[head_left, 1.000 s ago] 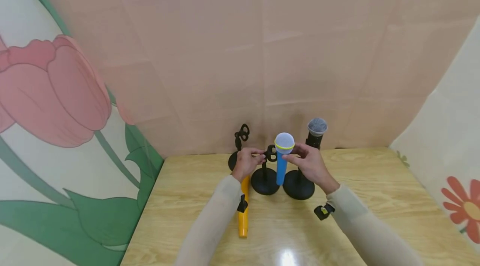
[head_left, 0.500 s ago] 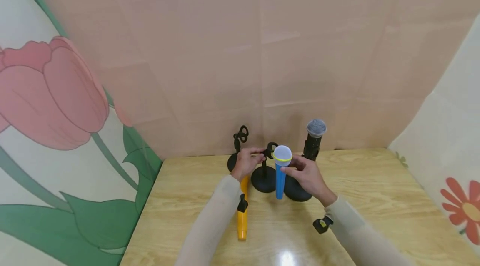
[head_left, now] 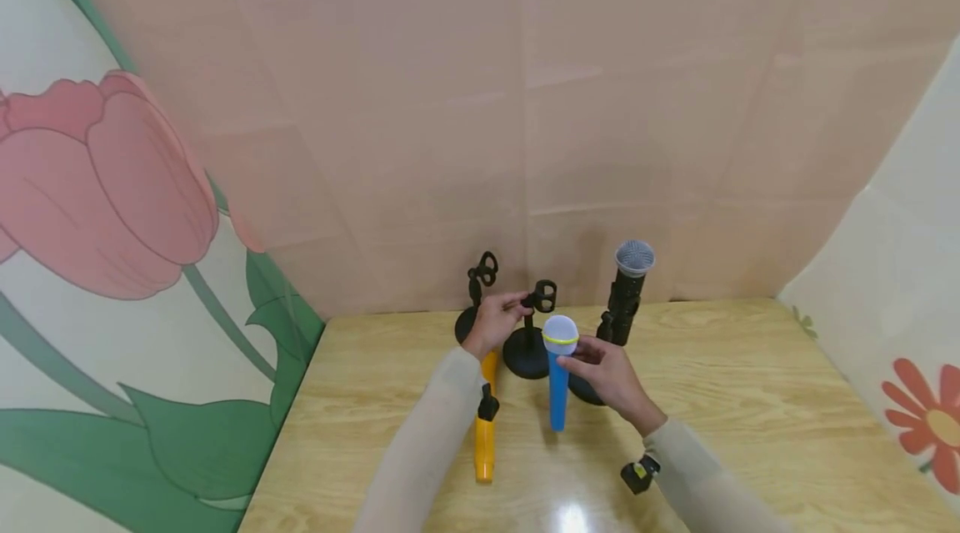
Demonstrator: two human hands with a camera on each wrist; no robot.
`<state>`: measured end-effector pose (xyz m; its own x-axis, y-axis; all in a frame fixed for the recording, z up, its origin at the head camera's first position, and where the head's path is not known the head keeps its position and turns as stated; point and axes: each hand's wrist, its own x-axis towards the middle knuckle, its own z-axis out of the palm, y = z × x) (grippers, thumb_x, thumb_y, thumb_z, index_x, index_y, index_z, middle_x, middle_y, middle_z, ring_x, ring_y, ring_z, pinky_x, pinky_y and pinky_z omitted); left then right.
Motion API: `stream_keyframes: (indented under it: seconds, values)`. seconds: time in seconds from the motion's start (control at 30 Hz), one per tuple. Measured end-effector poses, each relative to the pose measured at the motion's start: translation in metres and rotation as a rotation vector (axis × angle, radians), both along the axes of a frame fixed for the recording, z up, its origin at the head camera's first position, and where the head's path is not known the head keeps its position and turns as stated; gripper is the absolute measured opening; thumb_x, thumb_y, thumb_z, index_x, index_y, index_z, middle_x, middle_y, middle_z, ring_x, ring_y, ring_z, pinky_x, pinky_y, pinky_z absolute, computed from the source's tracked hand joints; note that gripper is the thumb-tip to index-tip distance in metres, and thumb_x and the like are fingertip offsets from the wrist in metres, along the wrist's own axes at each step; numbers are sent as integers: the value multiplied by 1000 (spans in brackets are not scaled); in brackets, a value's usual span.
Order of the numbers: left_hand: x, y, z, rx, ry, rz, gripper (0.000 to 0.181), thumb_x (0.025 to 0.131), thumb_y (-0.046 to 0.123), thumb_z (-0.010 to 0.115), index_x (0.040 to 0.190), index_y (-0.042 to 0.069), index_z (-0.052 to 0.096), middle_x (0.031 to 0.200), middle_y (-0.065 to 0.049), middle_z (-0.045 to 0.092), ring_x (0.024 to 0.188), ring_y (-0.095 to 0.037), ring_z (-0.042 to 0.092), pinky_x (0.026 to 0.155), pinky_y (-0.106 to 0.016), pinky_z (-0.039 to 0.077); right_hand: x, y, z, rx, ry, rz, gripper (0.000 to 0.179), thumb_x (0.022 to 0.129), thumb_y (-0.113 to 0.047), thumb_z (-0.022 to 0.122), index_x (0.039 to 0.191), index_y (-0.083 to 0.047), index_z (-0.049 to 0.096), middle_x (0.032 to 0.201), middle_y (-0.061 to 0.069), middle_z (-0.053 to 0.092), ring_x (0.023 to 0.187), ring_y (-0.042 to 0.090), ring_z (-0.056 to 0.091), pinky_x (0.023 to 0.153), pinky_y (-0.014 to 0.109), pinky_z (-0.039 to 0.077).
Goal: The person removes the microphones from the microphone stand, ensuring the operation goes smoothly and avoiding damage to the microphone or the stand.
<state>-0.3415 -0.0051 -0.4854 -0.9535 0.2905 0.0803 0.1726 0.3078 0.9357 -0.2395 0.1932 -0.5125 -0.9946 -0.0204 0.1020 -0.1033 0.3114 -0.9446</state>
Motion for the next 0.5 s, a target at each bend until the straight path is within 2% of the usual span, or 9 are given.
stream_keyframes:
  seconds: [0.13,0.17,0.23,0.33,0.37,0.4,0.47,0.5]
  values:
    - [-1,3,0,-26,11,-22,37,101,-4,51,136,2,61,133,-17,62,112,-30,66,90,-31,55,3,-3,-7,-17,-20,-3,48,89,-24,77,124,7,64,110,17,70,99,28,68,86,39,56]
    - [-1,3,0,-31,2,-24,38,101,-3,51,137,3,60,136,-16,60,114,-29,65,87,-29,55,4,-4,-8,-13,-30,-7,48,89,-24,78,123,6,64,111,17,70,100,28,68,86,39,56]
    - [-1,3,1,-43,-13,-34,40,102,-2,49,140,4,57,140,-16,57,121,-29,61,89,-26,53,5,-5,-12,-15,-46,-6,48,89,-25,78,123,6,65,112,17,70,101,29,68,86,41,56]
    - [-3,3,3,-57,-41,-54,45,102,-4,45,145,5,51,143,-13,55,127,-27,57,78,-21,46,4,-7,-18,-32,-74,1,48,88,-26,79,122,6,65,112,17,70,101,28,68,86,41,57]
    - [-4,3,4,-60,-48,-62,47,101,-5,43,146,5,50,145,-12,53,128,-26,56,82,-23,46,3,-7,-20,-49,-88,5,47,88,-26,79,121,5,66,112,16,71,100,27,68,85,40,57]
    - [-4,4,5,-57,-56,-71,49,100,-6,41,148,5,48,148,-12,50,129,-26,55,93,-24,46,3,-8,-23,-68,-97,11,47,88,-25,79,121,6,66,111,17,71,100,27,69,84,40,57]
    - [-5,5,8,-58,-73,-82,52,99,-8,39,149,6,45,153,-10,44,129,-24,55,102,-29,44,2,-10,-28,-97,-122,20,47,88,-25,79,120,7,65,111,17,71,98,26,70,84,41,58]
    - [-5,6,9,-61,-79,-89,54,98,-9,38,150,6,44,155,-9,41,129,-23,55,110,-33,38,2,-11,-31,-104,-133,15,47,88,-25,79,120,7,65,110,17,71,97,26,70,83,40,58]
